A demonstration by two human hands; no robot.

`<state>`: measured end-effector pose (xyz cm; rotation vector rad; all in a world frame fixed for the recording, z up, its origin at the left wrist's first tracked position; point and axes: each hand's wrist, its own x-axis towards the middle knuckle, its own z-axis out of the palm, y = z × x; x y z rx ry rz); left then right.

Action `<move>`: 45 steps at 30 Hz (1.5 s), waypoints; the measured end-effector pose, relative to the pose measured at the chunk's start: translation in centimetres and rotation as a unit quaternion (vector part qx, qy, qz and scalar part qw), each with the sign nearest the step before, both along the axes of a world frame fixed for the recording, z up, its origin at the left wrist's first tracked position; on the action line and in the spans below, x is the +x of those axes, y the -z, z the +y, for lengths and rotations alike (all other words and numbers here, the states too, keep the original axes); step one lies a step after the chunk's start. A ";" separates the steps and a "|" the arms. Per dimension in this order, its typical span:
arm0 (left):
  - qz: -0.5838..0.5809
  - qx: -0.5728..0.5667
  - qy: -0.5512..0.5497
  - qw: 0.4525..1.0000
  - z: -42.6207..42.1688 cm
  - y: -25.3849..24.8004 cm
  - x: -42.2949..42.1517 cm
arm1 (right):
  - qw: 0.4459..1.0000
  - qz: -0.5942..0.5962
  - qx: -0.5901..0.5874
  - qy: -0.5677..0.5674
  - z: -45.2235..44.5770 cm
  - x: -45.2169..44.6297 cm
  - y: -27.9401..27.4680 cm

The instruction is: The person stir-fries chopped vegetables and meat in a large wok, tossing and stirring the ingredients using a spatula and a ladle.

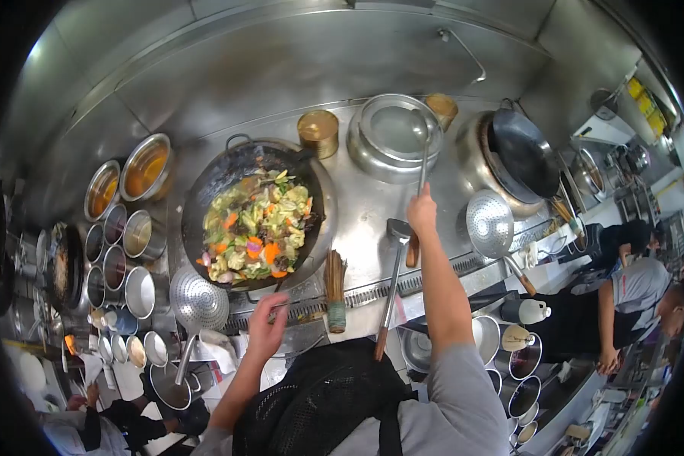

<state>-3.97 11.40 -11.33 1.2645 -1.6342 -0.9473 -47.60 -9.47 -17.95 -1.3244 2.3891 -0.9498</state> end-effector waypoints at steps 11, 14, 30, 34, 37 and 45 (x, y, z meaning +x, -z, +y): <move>0.062 0.097 0.005 0.993 -27.7 12.7 -24.5 | 0.744 -0.666 -0.045 -0.036 6.8 -0.4 -3.1; -0.044 0.087 -0.085 0.992 -33.1 18.9 -29.5 | 0.788 -0.614 -0.004 -0.054 10.5 0.3 -6.0; -0.069 -0.007 0.118 0.991 -11.1 9.1 -18.4 | 0.967 -0.029 0.000 -0.254 15.2 -0.6 -3.4; -0.157 0.041 -0.022 0.986 1.2 6.9 -3.6 | 0.966 -0.027 -0.005 -0.258 14.1 3.1 -5.4; -0.249 0.193 -0.234 0.920 9.8 7.9 6.8 | 0.961 0.010 -0.026 -0.275 12.1 5.7 -6.7; -0.195 0.097 -0.461 0.860 14.9 14.0 21.4 | 0.969 0.056 0.051 -0.236 13.4 10.0 -5.3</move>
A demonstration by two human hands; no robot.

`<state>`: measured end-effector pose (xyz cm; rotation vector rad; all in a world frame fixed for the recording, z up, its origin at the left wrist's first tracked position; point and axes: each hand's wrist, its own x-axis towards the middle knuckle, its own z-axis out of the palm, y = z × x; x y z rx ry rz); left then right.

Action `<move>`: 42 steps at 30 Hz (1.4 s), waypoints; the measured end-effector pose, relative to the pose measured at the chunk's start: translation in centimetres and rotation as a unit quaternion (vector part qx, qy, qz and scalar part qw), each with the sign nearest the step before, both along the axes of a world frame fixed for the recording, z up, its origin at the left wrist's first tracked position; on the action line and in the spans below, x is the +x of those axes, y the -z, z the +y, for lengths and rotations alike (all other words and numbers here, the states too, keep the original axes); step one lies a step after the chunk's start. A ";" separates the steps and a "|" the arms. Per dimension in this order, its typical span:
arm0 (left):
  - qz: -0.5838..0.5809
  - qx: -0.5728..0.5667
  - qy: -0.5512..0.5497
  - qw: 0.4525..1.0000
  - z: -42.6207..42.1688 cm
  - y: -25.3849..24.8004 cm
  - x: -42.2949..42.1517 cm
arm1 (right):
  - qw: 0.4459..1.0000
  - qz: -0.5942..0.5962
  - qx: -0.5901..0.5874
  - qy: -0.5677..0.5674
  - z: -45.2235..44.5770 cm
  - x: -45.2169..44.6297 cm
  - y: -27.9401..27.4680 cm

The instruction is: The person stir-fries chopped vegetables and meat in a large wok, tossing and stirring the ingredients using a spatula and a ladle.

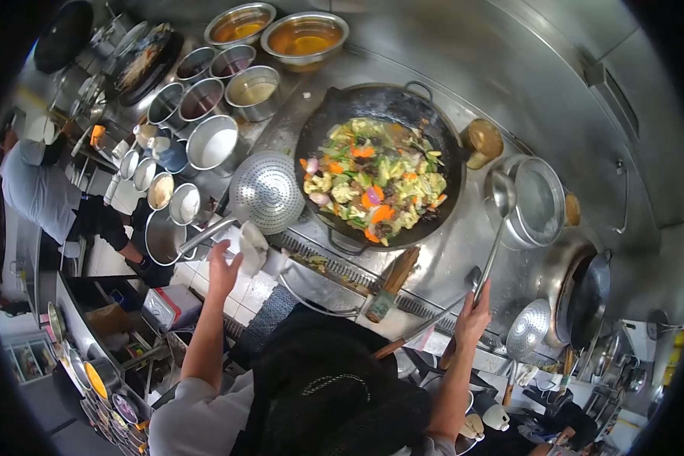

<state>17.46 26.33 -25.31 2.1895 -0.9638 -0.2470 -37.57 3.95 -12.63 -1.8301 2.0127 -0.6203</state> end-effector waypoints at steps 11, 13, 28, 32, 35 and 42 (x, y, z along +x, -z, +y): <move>0.005 -0.030 0.019 0.999 -2.5 -5.1 0.3 | 0.992 -0.026 -0.122 -0.012 0.5 1.6 0.9; 0.007 0.011 0.033 0.999 -2.8 -7.2 0.5 | 0.991 -0.013 -0.135 -0.006 0.7 1.3 0.6; -0.169 0.153 0.074 0.971 -21.3 -3.0 26.8 | 0.934 -0.354 -0.016 0.039 2.0 12.8 -4.4; -0.167 0.271 0.123 0.940 -24.3 1.1 29.1 | 0.915 -0.402 0.026 0.026 1.5 20.8 -7.8; -0.164 0.320 0.138 0.923 -25.3 1.8 28.8 | 0.898 -0.434 0.077 0.000 1.1 25.0 -9.1; -0.196 0.268 0.123 0.935 -25.7 5.4 29.9 | 0.825 -0.511 0.236 -0.055 0.1 33.1 -10.0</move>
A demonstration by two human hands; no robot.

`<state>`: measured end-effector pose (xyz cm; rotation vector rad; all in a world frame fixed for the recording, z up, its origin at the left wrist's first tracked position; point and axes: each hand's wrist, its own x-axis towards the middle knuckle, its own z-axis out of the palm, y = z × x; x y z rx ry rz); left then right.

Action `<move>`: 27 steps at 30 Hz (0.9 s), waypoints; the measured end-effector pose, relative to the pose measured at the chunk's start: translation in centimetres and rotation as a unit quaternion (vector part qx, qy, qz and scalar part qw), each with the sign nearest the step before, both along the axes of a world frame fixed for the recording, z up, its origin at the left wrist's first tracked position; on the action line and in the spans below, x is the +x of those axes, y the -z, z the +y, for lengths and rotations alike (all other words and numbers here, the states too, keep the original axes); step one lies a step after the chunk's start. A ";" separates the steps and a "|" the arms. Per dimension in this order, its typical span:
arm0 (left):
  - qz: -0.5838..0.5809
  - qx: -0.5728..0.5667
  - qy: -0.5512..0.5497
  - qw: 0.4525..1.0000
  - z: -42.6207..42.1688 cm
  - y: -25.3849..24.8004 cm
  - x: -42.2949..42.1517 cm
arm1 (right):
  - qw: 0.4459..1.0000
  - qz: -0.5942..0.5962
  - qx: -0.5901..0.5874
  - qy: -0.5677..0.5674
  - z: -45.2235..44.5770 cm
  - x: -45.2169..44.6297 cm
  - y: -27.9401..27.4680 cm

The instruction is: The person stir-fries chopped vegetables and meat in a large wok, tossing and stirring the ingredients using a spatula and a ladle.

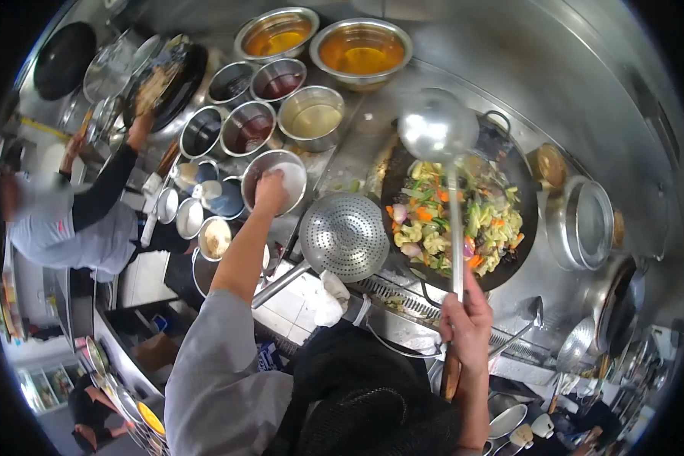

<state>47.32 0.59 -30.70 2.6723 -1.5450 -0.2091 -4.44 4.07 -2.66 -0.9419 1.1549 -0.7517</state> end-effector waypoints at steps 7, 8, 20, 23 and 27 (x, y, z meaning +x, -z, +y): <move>0.001 -0.004 0.023 1.000 -0.3 0.3 0.4 | 0.980 -0.100 0.135 -0.107 -0.8 2.3 1.1; 0.004 0.016 0.017 1.000 -0.5 -0.8 0.2 | 0.977 -0.112 0.140 -0.118 -0.9 2.5 1.2; 0.171 -0.290 0.114 0.935 -3.1 -23.1 -10.1 | 0.949 -0.163 0.171 -0.207 -2.0 2.3 2.1; 0.107 -0.266 0.133 0.949 -4.6 -27.1 -13.4 | 0.936 -0.201 0.188 -0.219 -2.0 1.8 1.2; 0.089 -0.250 0.162 0.950 -5.7 -28.5 -14.9 | 0.919 -0.239 0.207 -0.235 -2.0 0.7 -0.5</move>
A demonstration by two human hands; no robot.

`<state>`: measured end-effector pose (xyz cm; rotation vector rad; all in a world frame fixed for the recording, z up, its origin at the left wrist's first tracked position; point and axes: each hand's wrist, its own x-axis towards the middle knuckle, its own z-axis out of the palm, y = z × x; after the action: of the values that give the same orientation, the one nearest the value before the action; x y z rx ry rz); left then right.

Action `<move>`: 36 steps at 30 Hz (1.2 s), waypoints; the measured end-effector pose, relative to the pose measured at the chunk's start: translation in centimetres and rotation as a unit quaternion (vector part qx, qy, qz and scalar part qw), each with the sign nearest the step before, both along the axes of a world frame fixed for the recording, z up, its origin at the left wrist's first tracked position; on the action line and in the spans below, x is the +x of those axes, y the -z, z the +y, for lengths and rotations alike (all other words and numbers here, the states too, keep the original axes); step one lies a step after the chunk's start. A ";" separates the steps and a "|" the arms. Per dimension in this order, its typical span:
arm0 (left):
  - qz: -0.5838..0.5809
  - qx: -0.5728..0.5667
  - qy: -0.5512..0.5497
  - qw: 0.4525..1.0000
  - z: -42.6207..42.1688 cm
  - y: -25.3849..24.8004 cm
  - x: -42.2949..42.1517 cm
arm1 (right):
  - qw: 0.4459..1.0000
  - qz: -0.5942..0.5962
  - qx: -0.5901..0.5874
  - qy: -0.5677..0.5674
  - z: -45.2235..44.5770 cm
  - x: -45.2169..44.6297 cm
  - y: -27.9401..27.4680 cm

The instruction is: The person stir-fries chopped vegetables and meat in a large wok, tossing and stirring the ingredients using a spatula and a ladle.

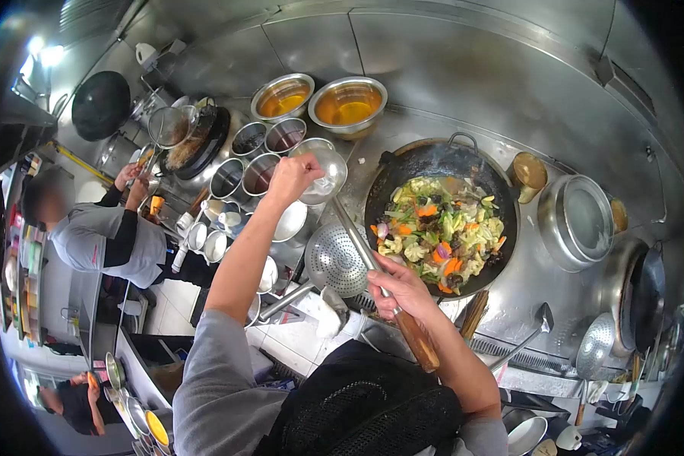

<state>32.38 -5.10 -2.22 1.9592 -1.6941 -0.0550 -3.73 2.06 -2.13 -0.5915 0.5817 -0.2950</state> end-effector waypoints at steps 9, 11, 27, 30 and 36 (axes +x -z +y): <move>-0.082 -0.069 0.032 0.994 0.9 2.3 -3.4 | 0.997 -0.055 0.046 -0.017 0.0 -3.9 -0.7; -0.147 -0.088 0.016 0.985 1.3 2.7 -5.0 | 0.995 -0.071 0.065 -0.020 0.0 -5.0 -0.1; -0.007 -0.209 -0.132 0.969 7.7 5.8 -8.8 | 0.993 0.003 -0.026 0.116 -4.4 -15.4 1.1; 0.052 -0.139 -0.176 0.973 14.5 10.7 -8.5 | 0.962 0.169 -0.138 0.164 -7.9 -16.3 3.2; 0.144 -0.018 -0.208 0.967 25.4 18.2 -12.2 | 0.894 0.342 -0.280 0.075 -14.3 -16.9 7.0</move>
<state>20.15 20.32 -20.47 2.1218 -1.0726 -0.1449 -20.64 -12.24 -9.10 -1.2333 1.2469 -0.4052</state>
